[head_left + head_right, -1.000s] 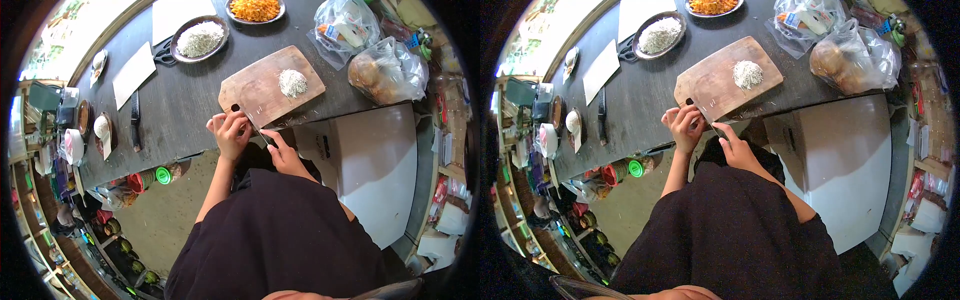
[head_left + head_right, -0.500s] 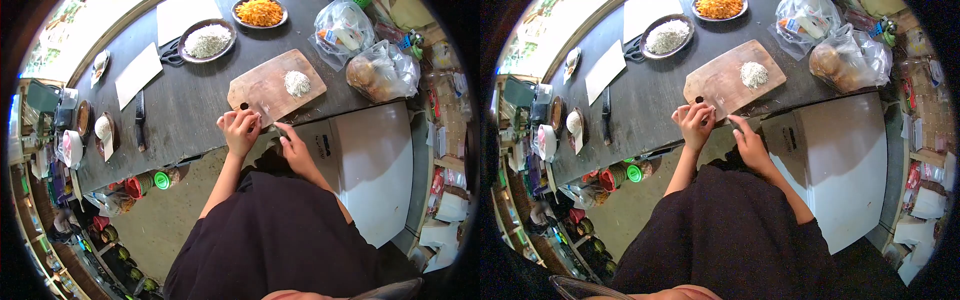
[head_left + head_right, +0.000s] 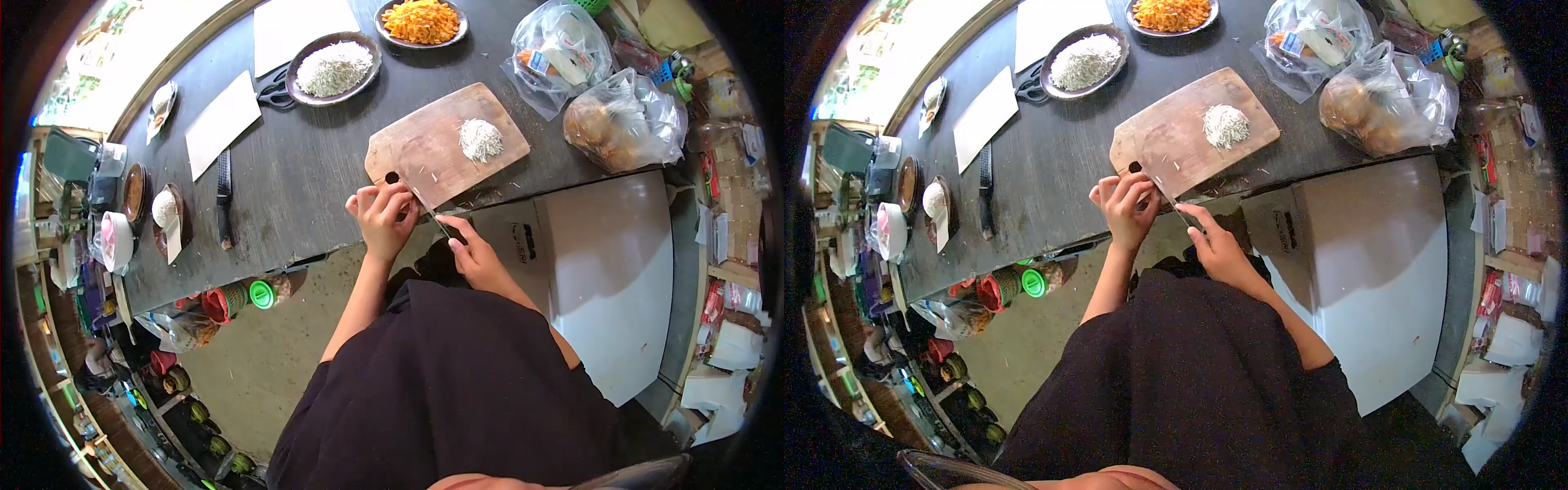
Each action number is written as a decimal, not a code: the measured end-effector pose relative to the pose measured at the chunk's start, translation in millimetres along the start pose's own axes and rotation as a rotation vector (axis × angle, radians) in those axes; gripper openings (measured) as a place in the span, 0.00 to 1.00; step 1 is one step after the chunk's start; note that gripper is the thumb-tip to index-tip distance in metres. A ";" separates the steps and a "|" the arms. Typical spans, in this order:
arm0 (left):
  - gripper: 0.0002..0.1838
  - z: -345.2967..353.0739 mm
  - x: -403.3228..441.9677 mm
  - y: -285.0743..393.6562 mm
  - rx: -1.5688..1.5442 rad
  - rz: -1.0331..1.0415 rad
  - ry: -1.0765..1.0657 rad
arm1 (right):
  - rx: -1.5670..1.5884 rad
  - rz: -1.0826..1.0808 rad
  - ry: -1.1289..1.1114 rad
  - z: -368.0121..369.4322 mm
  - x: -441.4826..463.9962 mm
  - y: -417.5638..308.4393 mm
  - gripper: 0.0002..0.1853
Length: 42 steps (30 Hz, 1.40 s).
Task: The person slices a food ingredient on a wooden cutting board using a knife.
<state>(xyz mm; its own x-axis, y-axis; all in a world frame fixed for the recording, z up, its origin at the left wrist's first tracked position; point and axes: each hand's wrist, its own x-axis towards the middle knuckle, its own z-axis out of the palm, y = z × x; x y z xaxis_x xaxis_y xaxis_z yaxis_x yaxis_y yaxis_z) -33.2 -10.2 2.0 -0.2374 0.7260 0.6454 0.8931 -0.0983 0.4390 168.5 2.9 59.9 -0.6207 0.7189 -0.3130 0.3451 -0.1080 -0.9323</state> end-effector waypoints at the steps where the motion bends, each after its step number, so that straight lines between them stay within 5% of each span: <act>1: 0.10 -0.5 -0.2 0.4 0.007 -0.005 -0.002 | 0.035 0.077 -0.029 -1.5 0.4 -2.8 0.22; 20: 0.07 -3.2 -0.3 1.6 0.025 -0.022 -0.011 | 0.028 -0.028 0.089 -10.1 16.1 7.8 0.23; 28: 0.08 -5.6 0.8 4.1 0.020 -0.020 0.005 | 0.181 0.037 -0.099 -3.0 12.5 9.4 0.23; 42: 0.09 -3.4 -0.4 4.3 0.063 -0.032 0.006 | 0.204 -0.015 -0.058 13.9 22.7 22.2 0.24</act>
<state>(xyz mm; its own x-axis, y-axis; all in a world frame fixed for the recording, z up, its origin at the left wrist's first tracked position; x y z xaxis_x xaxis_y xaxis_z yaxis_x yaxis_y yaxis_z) -30.6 -13.2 5.8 -0.2680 0.7242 0.6354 0.9074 -0.0319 0.4190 152.3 7.4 29.6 -0.6664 0.6813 -0.3029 0.1893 -0.2383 -0.9526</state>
